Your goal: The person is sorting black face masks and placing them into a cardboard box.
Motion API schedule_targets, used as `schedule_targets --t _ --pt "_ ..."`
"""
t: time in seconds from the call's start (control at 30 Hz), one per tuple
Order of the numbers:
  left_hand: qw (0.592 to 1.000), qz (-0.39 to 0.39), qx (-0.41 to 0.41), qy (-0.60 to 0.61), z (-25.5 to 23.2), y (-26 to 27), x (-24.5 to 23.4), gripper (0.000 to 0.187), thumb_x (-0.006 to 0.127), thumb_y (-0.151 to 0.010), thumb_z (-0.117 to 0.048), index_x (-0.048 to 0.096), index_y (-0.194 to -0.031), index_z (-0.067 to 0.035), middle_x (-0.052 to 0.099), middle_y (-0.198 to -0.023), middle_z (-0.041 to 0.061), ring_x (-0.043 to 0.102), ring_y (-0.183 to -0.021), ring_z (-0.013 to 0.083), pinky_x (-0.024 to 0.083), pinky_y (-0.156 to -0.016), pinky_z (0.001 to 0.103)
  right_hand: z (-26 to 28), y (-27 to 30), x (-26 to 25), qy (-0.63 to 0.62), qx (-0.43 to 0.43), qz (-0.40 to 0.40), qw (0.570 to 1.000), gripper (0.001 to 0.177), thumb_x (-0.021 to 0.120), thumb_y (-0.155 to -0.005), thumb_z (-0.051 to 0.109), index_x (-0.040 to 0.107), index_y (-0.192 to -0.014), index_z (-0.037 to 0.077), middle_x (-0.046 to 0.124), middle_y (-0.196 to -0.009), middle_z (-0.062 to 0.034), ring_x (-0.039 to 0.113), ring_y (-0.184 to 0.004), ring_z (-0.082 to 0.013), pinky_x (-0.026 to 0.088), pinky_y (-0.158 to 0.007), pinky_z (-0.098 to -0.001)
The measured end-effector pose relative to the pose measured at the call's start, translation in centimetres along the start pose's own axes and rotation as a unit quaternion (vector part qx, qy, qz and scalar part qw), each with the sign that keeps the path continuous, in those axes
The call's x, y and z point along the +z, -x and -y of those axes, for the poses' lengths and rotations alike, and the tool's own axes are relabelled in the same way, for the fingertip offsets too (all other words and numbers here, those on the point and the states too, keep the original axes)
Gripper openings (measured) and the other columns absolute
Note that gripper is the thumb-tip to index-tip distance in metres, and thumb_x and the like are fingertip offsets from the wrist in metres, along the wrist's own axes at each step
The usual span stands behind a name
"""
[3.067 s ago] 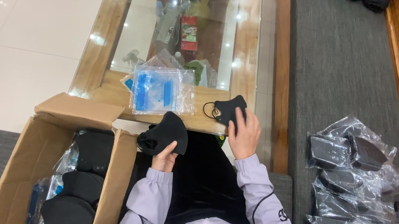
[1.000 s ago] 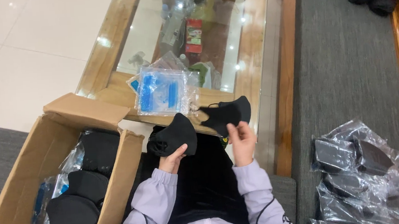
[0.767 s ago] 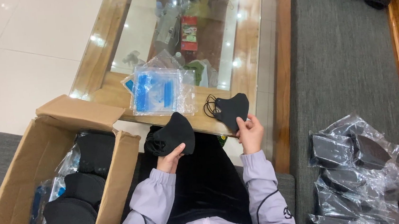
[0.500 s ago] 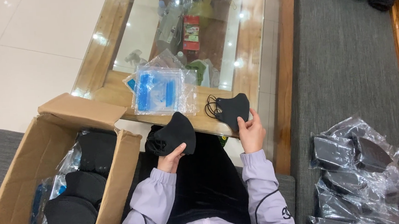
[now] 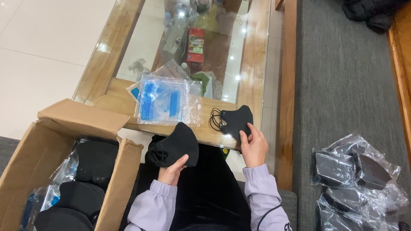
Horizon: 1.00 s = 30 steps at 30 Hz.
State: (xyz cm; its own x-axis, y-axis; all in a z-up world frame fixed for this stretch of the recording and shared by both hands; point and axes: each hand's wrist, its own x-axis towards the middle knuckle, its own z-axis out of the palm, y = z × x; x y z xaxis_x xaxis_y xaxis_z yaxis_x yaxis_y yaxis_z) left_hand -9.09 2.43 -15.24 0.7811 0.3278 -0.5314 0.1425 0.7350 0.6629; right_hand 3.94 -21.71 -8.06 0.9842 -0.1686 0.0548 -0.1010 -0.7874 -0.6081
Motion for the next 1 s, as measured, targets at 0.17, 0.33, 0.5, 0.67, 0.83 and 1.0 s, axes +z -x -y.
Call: schedule_targets --t 0.17,0.33,0.5,0.67,0.83,1.0 --pt "1.000 0.004 -0.005 -0.014 -0.3 0.2 0.2 0.063 0.093 -0.072 0.001 0.072 -0.130 -0.014 0.076 -0.124 0.008 0.075 -0.090 0.0246 0.061 -0.075 0.034 1.5 1.4 -0.2 -0.033 -0.015 -0.025 0.999 0.039 0.074 -0.096 0.026 0.072 -0.132 0.012 0.058 -0.080 -0.0066 0.069 -0.077 -0.0277 0.055 -0.079 -0.0397" --pt "1.000 0.009 0.006 -0.007 0.4 -0.3 -0.3 0.058 0.092 -0.071 0.004 0.074 -0.125 -0.009 0.077 -0.119 0.012 0.077 -0.087 0.0281 0.064 -0.070 0.035 5.0 5.3 1.5 -0.176 -0.159 0.009 0.971 0.026 0.075 -0.090 0.011 0.079 -0.116 0.014 0.069 -0.085 -0.0082 0.070 -0.072 -0.0280 0.055 -0.067 -0.0346" --pt "1.000 0.008 0.010 -0.012 0.5 0.1 -0.2 0.055 0.093 -0.072 0.002 0.075 -0.123 -0.009 0.078 -0.117 0.012 0.077 -0.086 0.0268 0.064 -0.070 0.034 10.4 9.5 0.8 -0.138 -0.231 0.073 0.960 0.045 0.071 -0.094 0.017 0.065 -0.139 0.011 0.066 -0.115 -0.0155 0.072 -0.090 -0.0341 0.059 -0.075 -0.0432" --pt "1.000 0.007 0.012 -0.019 -0.2 0.2 0.5 0.055 0.093 -0.073 0.000 0.074 -0.124 -0.008 0.078 -0.118 0.012 0.076 -0.088 0.0270 0.063 -0.070 0.035 12.0 10.4 -0.1 -0.067 -0.275 0.128 0.951 0.057 0.061 -0.101 0.018 0.045 -0.153 0.001 0.052 -0.140 -0.0243 0.063 -0.114 -0.0402 0.057 -0.088 -0.0461" --pt "1.000 0.005 0.020 -0.022 0.8 -0.6 -0.3 0.055 0.095 -0.072 -0.001 0.074 -0.122 -0.007 0.077 -0.120 0.012 0.075 -0.087 0.0273 0.063 -0.070 0.036 11.9 11.0 0.4 -0.054 -0.326 0.080 0.940 0.057 0.061 -0.100 0.010 0.044 -0.153 -0.002 0.047 -0.143 -0.0266 0.055 -0.120 -0.0434 0.054 -0.093 -0.0477" --pt "0.999 0.010 0.023 -0.022 1.2 -0.8 -0.4 0.052 0.095 -0.072 -0.003 0.075 -0.120 -0.008 0.077 -0.118 0.011 0.075 -0.086 0.0250 0.062 -0.069 0.034 10.4 10.9 2.1 -0.097 -0.332 0.044 0.937 0.030 0.068 -0.095 0.011 0.068 -0.125 0.012 0.057 -0.108 -0.0023 0.060 -0.099 -0.0248 0.053 -0.083 -0.0324"
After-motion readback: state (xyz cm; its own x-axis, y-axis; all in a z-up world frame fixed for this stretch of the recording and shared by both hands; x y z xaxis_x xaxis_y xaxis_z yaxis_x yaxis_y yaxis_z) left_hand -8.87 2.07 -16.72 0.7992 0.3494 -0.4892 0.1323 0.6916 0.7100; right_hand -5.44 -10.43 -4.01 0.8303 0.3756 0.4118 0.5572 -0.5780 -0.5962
